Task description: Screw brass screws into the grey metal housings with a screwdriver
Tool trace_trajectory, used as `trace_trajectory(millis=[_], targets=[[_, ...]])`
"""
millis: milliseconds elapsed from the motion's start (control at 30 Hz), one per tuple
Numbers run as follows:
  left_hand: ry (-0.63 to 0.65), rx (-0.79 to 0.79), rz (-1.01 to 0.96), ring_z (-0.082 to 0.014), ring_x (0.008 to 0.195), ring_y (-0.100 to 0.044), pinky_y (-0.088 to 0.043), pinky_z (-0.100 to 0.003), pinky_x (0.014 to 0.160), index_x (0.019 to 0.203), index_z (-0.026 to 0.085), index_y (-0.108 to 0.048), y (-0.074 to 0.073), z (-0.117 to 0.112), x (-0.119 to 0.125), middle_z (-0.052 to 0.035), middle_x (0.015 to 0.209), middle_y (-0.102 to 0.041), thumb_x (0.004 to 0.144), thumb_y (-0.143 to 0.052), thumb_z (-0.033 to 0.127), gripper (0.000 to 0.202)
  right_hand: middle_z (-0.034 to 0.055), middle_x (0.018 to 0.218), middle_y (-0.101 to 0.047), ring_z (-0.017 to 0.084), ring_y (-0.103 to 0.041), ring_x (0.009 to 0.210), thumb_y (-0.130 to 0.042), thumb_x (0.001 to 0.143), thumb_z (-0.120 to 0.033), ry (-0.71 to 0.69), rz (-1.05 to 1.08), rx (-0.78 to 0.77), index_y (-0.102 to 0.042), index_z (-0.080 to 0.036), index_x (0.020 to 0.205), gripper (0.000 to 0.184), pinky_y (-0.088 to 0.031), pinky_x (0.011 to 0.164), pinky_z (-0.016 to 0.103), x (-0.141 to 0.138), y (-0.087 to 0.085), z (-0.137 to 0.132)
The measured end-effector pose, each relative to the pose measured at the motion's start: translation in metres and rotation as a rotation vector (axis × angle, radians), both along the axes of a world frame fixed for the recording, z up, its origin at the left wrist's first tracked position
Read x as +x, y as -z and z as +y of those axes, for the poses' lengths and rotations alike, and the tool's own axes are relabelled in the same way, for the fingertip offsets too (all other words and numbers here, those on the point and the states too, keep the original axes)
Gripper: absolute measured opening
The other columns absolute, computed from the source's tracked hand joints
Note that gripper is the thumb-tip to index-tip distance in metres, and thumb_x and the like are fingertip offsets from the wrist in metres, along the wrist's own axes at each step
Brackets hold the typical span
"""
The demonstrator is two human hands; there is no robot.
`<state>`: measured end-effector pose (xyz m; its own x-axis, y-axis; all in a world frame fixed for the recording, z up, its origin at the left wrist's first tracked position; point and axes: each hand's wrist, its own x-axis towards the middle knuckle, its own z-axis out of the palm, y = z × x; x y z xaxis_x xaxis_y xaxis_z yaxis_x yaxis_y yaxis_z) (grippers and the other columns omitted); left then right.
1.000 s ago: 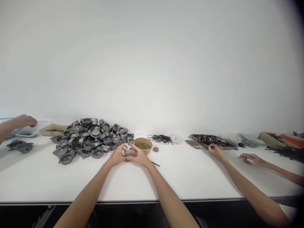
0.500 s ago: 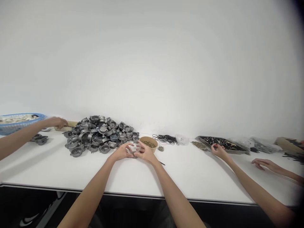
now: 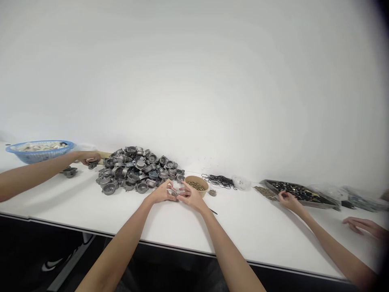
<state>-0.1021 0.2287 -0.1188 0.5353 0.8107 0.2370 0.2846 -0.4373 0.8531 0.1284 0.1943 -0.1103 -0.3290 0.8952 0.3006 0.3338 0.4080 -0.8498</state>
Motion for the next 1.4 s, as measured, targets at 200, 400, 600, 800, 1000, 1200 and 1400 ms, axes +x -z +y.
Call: trace_trajectory(millis=[200, 400, 600, 800, 1000, 1200, 1400], targets=[[-0.055, 0.062, -0.009, -0.0216, 0.098, -0.066, -0.061, -0.040, 0.085, 0.134, 0.017, -0.054, -0.001, -0.006, 0.009, -0.0091, 0.119, -0.063, 0.097, -0.068, 0.034, 0.043, 0.0125, 0.128, -0.067, 0.026, -0.070, 0.107, -0.083, 0.075, -0.042, 0.050, -0.006, 0.042, -0.044, -0.022, 0.153, 0.089, -0.056, 0.097, 0.046, -0.008, 0.003, 0.002], [-0.058, 0.056, 0.009, -0.0224, 0.101, -0.066, -0.061, -0.042, 0.086, 0.136, 0.017, -0.053, -0.004, -0.007, 0.009, -0.0099, 0.123, -0.062, 0.097, -0.067, 0.034, 0.044, 0.0143, 0.132, -0.067, 0.024, -0.073, 0.106, -0.077, 0.080, -0.032, 0.028, 0.034, 0.018, -0.040, -0.020, 0.155, 0.084, -0.058, 0.097, 0.043, -0.009, 0.006, 0.004], [-0.003, -0.011, 0.008, -0.0192, 0.093, -0.067, -0.062, -0.036, 0.078, 0.134, 0.017, -0.054, -0.004, 0.000, -0.002, -0.0099, 0.123, -0.062, 0.097, -0.067, 0.033, 0.042, 0.0169, 0.141, -0.061, 0.024, -0.072, 0.107, -0.069, 0.083, -0.021, 0.084, 0.068, 0.018, -0.039, -0.021, 0.155, 0.078, -0.057, 0.097, 0.042, -0.004, 0.007, 0.009], [-0.018, -0.018, -0.018, -0.0186, 0.090, -0.067, -0.062, -0.036, 0.078, 0.132, 0.016, -0.055, -0.004, 0.002, -0.006, -0.0084, 0.116, -0.064, 0.097, -0.067, 0.033, 0.040, 0.0147, 0.127, -0.068, 0.020, -0.073, 0.093, -0.055, 0.080, -0.008, 0.128, 0.059, 0.022, -0.044, -0.020, 0.151, 0.073, -0.058, 0.094, 0.043, 0.001, 0.005, 0.011], [0.022, -0.016, -0.030, -0.0217, 0.099, -0.067, -0.061, -0.042, 0.087, 0.135, 0.017, -0.055, -0.003, 0.003, -0.002, -0.0095, 0.120, -0.064, 0.097, -0.068, 0.033, 0.043, 0.0146, 0.137, -0.062, 0.025, -0.068, 0.116, -0.076, 0.078, -0.021, -0.031, 0.005, 0.012, -0.036, -0.025, 0.157, 0.089, -0.057, 0.095, 0.041, -0.005, 0.002, -0.001], [-0.006, -0.023, -0.060, -0.0212, 0.097, -0.068, -0.062, -0.040, 0.084, 0.132, 0.016, -0.056, -0.001, 0.005, 0.002, -0.0089, 0.117, -0.065, 0.097, -0.067, 0.033, 0.040, 0.0136, 0.130, -0.067, 0.024, -0.069, 0.115, -0.078, 0.080, -0.029, 0.004, 0.018, 0.006, -0.032, -0.024, 0.159, 0.091, -0.057, 0.099, 0.043, -0.010, 0.002, -0.001], [-0.060, -0.048, -0.070, -0.0183, 0.090, -0.067, -0.062, -0.035, 0.077, 0.132, 0.016, -0.056, -0.006, 0.000, -0.001, -0.0085, 0.116, -0.065, 0.097, -0.067, 0.032, 0.040, 0.0124, 0.129, -0.068, 0.025, -0.072, 0.107, -0.083, 0.073, -0.030, 0.114, 0.022, 0.054, -0.043, -0.022, 0.154, 0.090, -0.059, 0.095, 0.043, -0.007, 0.000, 0.004]])
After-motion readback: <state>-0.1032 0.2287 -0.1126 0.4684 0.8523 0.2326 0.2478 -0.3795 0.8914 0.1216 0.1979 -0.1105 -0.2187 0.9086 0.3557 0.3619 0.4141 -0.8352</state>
